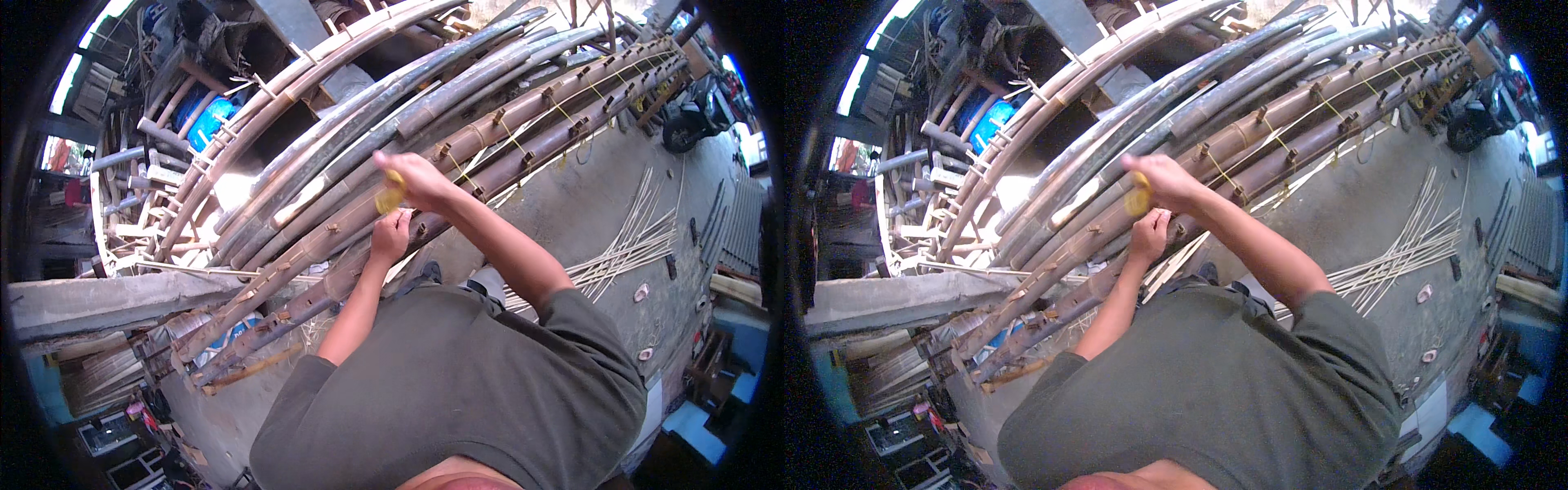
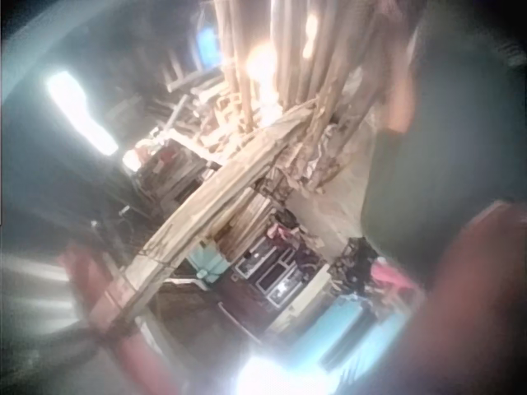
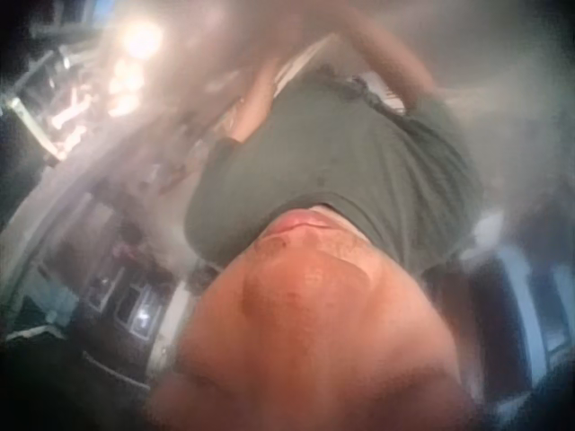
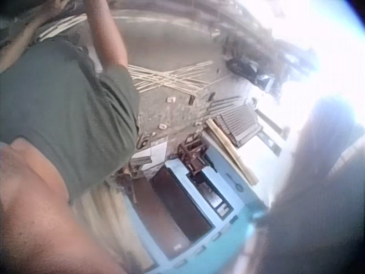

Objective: The person ties thin bamboo sticks to a larger bamboo rack using yellow string. They repeatedly wrap the string around the sticks and rack, then tie knots to secure them in place.

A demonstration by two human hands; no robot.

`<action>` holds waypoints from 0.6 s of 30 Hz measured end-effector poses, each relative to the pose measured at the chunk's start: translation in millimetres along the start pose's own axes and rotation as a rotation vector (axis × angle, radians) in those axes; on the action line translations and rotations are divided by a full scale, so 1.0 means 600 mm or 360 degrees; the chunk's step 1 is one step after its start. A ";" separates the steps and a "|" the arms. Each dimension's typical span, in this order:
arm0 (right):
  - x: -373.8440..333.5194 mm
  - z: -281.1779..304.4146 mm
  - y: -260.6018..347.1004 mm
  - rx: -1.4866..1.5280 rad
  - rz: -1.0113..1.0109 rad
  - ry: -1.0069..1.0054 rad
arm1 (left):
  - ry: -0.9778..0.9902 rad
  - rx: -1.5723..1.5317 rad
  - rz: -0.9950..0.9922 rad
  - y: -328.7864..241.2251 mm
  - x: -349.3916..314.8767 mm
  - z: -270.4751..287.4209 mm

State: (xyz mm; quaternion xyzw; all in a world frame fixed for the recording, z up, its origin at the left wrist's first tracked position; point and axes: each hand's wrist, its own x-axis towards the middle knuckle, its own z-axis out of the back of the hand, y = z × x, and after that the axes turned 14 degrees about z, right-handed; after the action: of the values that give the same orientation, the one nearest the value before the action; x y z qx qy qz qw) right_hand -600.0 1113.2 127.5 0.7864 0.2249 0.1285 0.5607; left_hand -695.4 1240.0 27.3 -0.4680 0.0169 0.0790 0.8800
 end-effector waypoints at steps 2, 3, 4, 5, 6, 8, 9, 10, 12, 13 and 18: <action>-0.115 -0.006 0.049 -0.0534 0.0199 0.0639 | 0.0088 0.0045 0.0123 0.021 -0.011 0.003; -0.159 0.009 0.004 -0.0833 0.0229 0.0790 | 0.0038 -0.0074 -0.0023 -0.013 -0.009 0.002; -0.197 0.018 -0.063 -0.1123 0.0248 0.0927 | 0.0106 -0.0005 0.0066 -0.021 -0.003 0.001; -0.222 0.017 -0.117 -0.1358 0.0434 0.0804 | 0.0101 -0.0054 -0.0003 -0.023 -0.004 0.004; -0.235 0.020 -0.144 -0.1610 0.0638 0.0677 | 0.0079 -0.0109 -0.0092 -0.028 0.007 0.008; -0.226 -0.008 -0.128 -0.1379 0.0492 0.0544 | 0.0244 -0.0700 0.0167 -0.044 0.033 0.016; -0.224 -0.007 -0.144 -0.1295 0.0434 0.0483 | 0.0277 -0.0784 -0.0069 -0.089 0.058 0.041; -0.226 -0.007 -0.142 -0.1237 0.0299 0.0439 | 0.0228 -0.0860 -0.0003 -0.160 0.071 0.064; -0.238 -0.004 -0.114 -0.1042 0.0176 0.0408 | 0.0053 -0.0699 -0.0015 -0.185 0.144 0.076; -0.247 0.006 -0.121 -0.0872 0.0232 0.0323 | -0.0052 -0.0567 0.0040 -0.147 0.193 0.065; -0.328 0.221 -0.158 0.1584 0.0936 -0.1617 | -0.0033 0.0800 0.0225 0.017 0.291 0.001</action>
State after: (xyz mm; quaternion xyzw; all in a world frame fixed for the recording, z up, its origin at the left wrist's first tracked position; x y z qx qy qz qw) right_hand -730.1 931.3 3.4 0.9360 -0.2472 -0.2210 0.1181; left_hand -524.7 1267.5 1.2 -0.2313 0.0596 0.1385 0.9611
